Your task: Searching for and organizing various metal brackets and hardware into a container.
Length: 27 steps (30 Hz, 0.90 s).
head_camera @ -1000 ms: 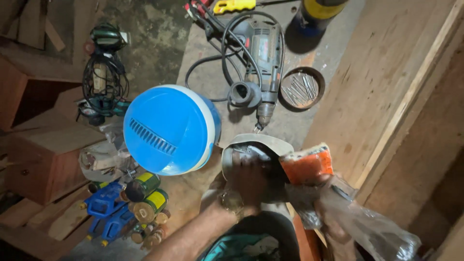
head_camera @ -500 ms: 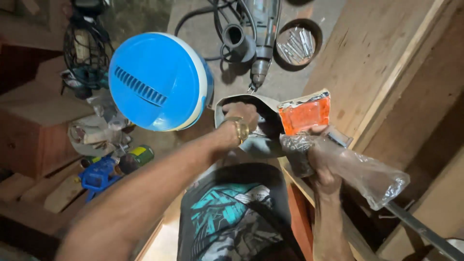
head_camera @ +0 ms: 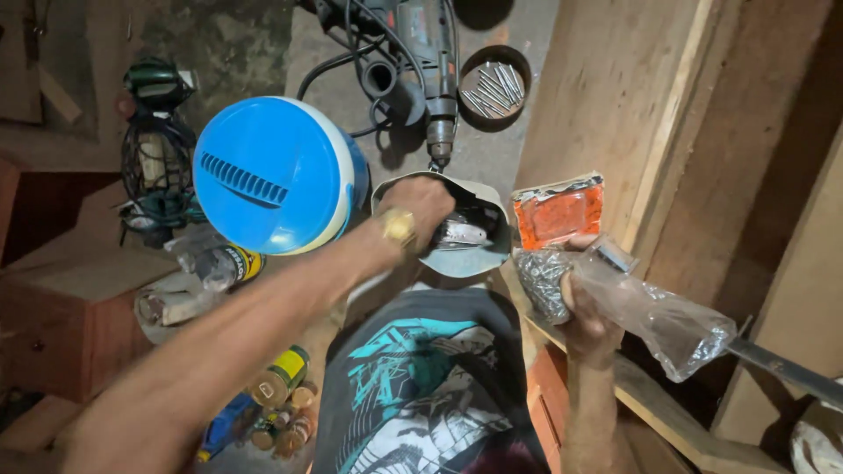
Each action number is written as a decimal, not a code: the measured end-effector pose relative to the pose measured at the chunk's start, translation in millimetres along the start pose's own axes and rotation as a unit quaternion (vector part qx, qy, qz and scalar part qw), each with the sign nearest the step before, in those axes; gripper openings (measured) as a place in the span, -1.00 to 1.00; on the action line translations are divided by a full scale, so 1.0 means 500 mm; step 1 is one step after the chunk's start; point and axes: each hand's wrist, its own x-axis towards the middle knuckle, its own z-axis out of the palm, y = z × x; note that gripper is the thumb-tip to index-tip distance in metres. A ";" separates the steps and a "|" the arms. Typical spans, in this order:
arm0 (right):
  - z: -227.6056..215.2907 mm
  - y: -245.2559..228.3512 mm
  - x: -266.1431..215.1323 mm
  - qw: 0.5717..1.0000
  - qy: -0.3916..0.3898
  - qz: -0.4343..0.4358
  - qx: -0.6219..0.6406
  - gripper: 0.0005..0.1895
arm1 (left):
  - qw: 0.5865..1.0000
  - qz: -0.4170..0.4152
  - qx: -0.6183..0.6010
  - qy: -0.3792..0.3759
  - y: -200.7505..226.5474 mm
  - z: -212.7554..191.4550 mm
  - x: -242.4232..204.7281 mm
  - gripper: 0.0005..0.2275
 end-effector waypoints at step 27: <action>-0.046 0.066 0.021 0.993 0.069 0.039 0.088 -0.47 | 0.960 -0.122 -0.100 -0.231 0.151 -0.063 0.072 -0.85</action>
